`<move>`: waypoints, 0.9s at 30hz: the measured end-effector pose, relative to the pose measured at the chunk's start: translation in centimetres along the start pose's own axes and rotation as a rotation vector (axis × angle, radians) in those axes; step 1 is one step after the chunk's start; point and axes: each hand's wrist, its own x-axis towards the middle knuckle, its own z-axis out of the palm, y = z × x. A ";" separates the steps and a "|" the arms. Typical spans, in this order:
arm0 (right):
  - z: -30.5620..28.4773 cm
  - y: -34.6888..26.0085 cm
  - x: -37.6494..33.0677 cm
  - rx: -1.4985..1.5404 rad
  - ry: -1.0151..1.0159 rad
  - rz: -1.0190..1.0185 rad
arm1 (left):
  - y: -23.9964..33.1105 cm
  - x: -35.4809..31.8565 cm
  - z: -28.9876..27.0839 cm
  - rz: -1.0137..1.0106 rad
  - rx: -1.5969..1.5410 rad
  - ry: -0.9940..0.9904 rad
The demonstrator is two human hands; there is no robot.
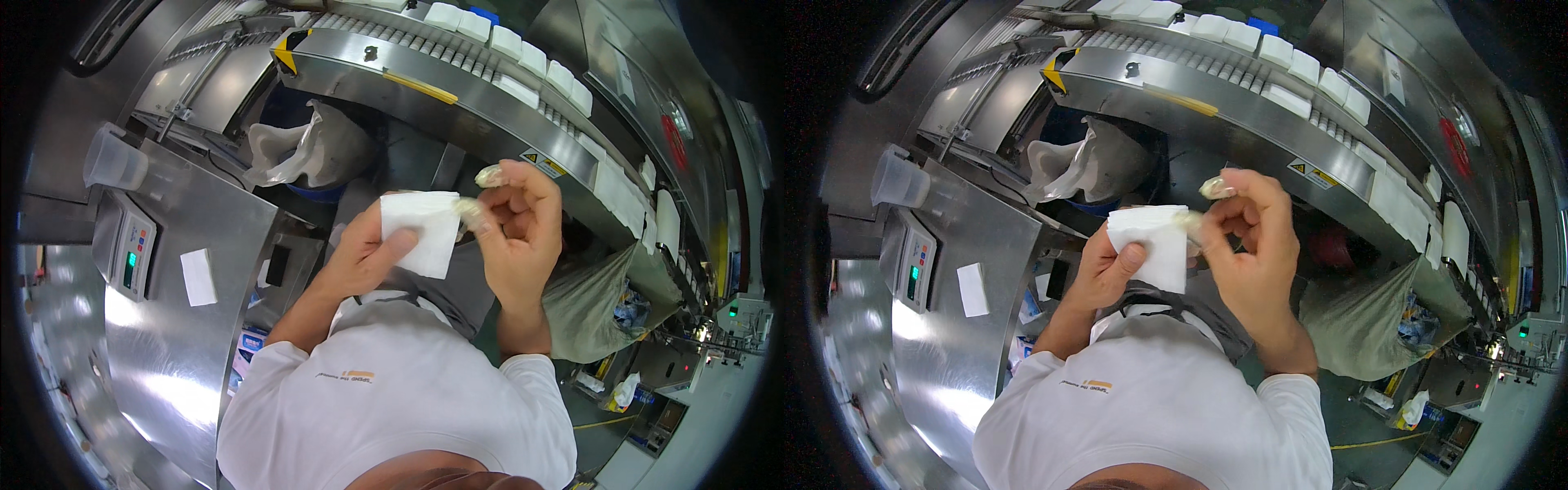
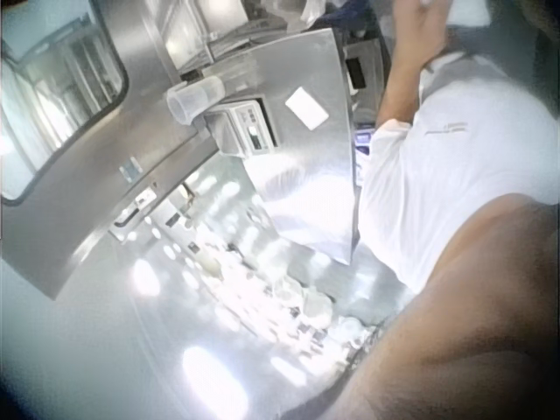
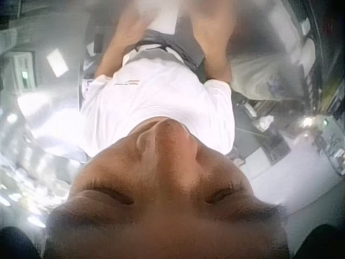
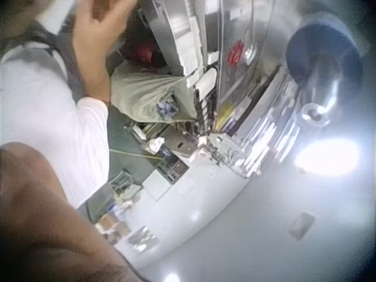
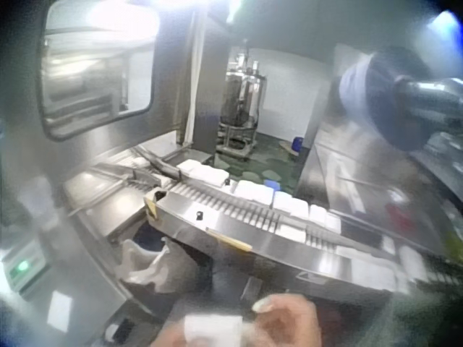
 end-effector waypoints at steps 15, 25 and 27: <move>-0.5 3.3 0.6 0.232 -0.134 0.268 | -0.1 0.9 0.8 -0.271 -0.318 0.092; -2.7 4.5 0.7 -0.057 -0.398 0.221 | -0.5 2.5 -1.4 -0.333 0.145 -0.152; -2.3 4.5 1.1 -0.077 -0.413 0.231 | -0.6 2.5 -3.0 -0.383 0.163 -0.171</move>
